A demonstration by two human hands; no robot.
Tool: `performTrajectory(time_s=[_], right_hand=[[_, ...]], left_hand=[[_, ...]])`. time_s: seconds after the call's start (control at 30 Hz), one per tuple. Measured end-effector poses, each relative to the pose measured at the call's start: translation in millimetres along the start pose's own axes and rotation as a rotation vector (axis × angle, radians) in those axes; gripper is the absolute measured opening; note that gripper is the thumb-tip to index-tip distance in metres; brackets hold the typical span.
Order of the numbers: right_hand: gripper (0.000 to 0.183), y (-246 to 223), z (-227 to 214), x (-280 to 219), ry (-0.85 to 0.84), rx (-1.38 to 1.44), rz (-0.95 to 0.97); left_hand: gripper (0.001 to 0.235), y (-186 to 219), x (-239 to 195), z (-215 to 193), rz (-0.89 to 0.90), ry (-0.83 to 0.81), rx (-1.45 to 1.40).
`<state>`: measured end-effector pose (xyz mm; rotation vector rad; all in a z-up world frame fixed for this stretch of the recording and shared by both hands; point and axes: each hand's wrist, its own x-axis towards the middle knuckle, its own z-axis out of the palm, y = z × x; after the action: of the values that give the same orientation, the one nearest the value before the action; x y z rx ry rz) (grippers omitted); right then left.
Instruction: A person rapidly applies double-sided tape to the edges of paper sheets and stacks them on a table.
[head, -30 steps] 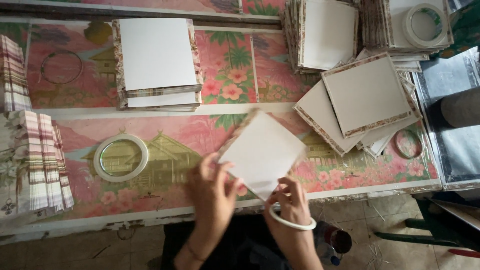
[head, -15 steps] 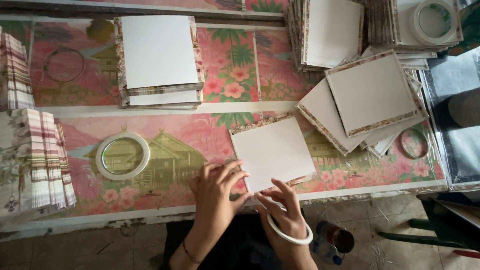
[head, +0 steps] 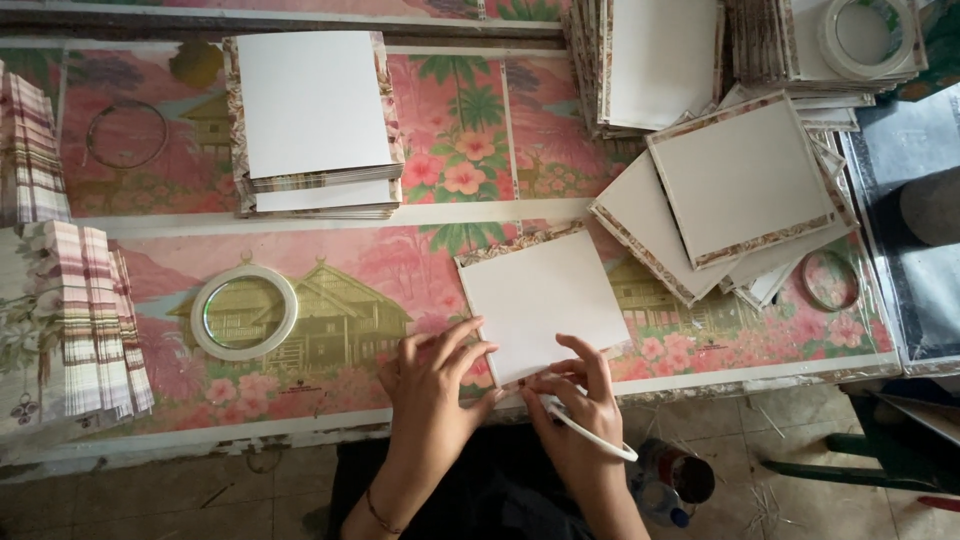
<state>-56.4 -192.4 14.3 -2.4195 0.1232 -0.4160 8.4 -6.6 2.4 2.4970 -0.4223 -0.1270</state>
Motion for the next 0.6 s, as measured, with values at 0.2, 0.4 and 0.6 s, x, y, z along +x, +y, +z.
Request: performTrajectory(time_s=[0.2,0.4,0.6], right_hand=[[0.009,5.4,0.8,6.9,-0.076,0.008,0.025],[0.008,7.6,1.9,6.6,-0.089,-0.007,0.007],[0.005,5.7,-3.7,7.0,-0.101,0.069,0.005]], left_hand=[[0.057,2.0,1.6,1.7,-0.041,-0.003,-0.051],[0.056,4.3,2.7,0.3,-0.053,0.003,-0.082],[0.059,3.8,3.5,2.1,-0.084,-0.041,-0.045]])
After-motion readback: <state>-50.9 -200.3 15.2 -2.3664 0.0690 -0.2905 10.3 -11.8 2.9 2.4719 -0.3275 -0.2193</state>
